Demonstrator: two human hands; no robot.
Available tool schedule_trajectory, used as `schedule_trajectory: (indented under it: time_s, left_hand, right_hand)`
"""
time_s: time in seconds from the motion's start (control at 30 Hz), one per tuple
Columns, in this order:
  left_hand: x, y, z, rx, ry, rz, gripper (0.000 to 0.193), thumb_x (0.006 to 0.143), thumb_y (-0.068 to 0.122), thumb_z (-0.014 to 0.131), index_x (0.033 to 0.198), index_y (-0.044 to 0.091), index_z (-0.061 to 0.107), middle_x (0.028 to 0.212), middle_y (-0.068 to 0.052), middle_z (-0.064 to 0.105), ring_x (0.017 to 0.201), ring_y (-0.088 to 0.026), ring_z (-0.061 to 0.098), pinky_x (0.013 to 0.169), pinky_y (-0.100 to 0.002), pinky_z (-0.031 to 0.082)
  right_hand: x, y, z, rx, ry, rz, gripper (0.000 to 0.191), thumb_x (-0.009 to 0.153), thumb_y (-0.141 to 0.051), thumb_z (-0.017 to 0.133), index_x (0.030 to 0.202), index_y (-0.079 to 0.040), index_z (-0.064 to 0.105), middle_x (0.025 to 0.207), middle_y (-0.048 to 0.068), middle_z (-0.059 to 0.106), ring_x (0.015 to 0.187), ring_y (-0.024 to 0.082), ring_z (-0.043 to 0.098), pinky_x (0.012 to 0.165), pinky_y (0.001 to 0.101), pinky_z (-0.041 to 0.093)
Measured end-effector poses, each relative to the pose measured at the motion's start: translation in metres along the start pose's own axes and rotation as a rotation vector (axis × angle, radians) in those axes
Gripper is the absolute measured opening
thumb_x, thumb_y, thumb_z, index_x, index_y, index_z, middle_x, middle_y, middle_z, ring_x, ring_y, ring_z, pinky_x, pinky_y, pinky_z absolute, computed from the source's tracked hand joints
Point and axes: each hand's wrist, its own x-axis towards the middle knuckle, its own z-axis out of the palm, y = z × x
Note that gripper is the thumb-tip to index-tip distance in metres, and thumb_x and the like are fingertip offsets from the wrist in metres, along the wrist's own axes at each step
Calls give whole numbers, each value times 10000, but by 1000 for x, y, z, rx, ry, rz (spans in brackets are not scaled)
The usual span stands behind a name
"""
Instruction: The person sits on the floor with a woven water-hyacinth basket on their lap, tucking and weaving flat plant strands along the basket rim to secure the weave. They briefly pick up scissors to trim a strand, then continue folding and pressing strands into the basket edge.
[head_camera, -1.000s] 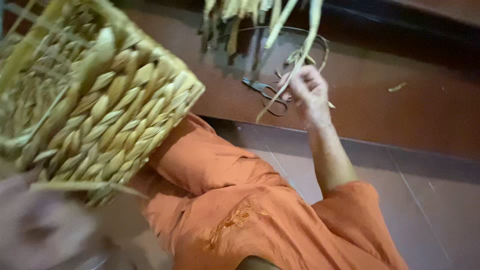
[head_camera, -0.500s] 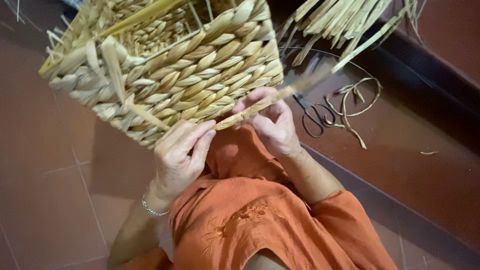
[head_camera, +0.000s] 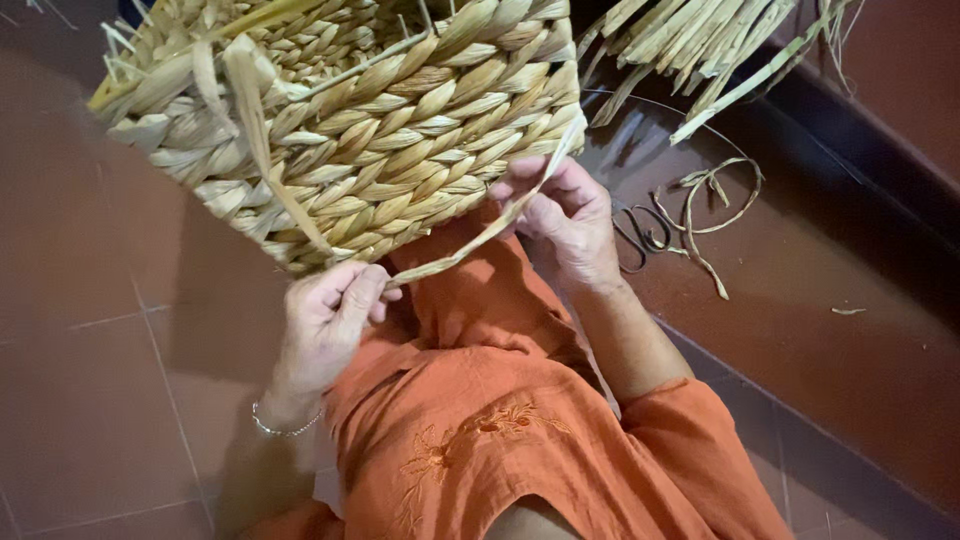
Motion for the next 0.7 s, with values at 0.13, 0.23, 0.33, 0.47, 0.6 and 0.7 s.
schedule_trajectory:
  time_s: [0.13,0.23,0.33,0.47,0.6,0.7]
  left_hand:
    - [1,1,2,-238,-187,73,213,1062,128,570,1113,-28,705,861,-24,731,751,-70,657,665,-239,550]
    - [2,17,12,-85,-268,213,309,1014,119,611,1277,-38,642,908,-38,727,780,-93,669,693,-256,563]
    - [8,31,31,38,-243,105,268,973,113,693,1208,-16,699,804,-46,728,618,-98,628,567,-248,529]
    - [21,29,51,-241,-180,62,131,993,76,669,1076,-16,710,819,-15,725,694,-53,675,613,-203,568]
    - [19,16,52,-295,-122,111,101,988,62,693,1057,-10,709,839,1,732,723,-47,681,644,-195,571]
    - [19,9,52,-204,-74,80,95,961,35,741,1034,-24,730,848,-27,723,703,-59,628,614,-199,515]
  right_hand:
    - [1,1,1,-41,-27,-44,148,1029,-78,735,1105,42,693,883,90,680,720,140,629,714,352,587]
    - [1,6,-1,-153,-66,-26,150,1015,-115,702,1066,26,700,873,108,715,691,158,651,642,307,542]
    - [-3,12,1,-369,-118,-43,221,1094,-170,622,1079,27,721,938,82,725,816,132,655,766,273,549]
    - [-7,11,6,-352,-151,-25,228,1107,-186,602,1083,15,708,953,70,728,847,126,674,775,260,554]
    - [-9,-1,9,-359,-101,-8,157,1043,-88,676,1155,20,695,931,56,706,793,119,665,716,267,548]
    - [-8,-6,12,-327,-90,1,211,1003,-17,708,1208,25,676,989,65,713,864,131,685,783,294,582]
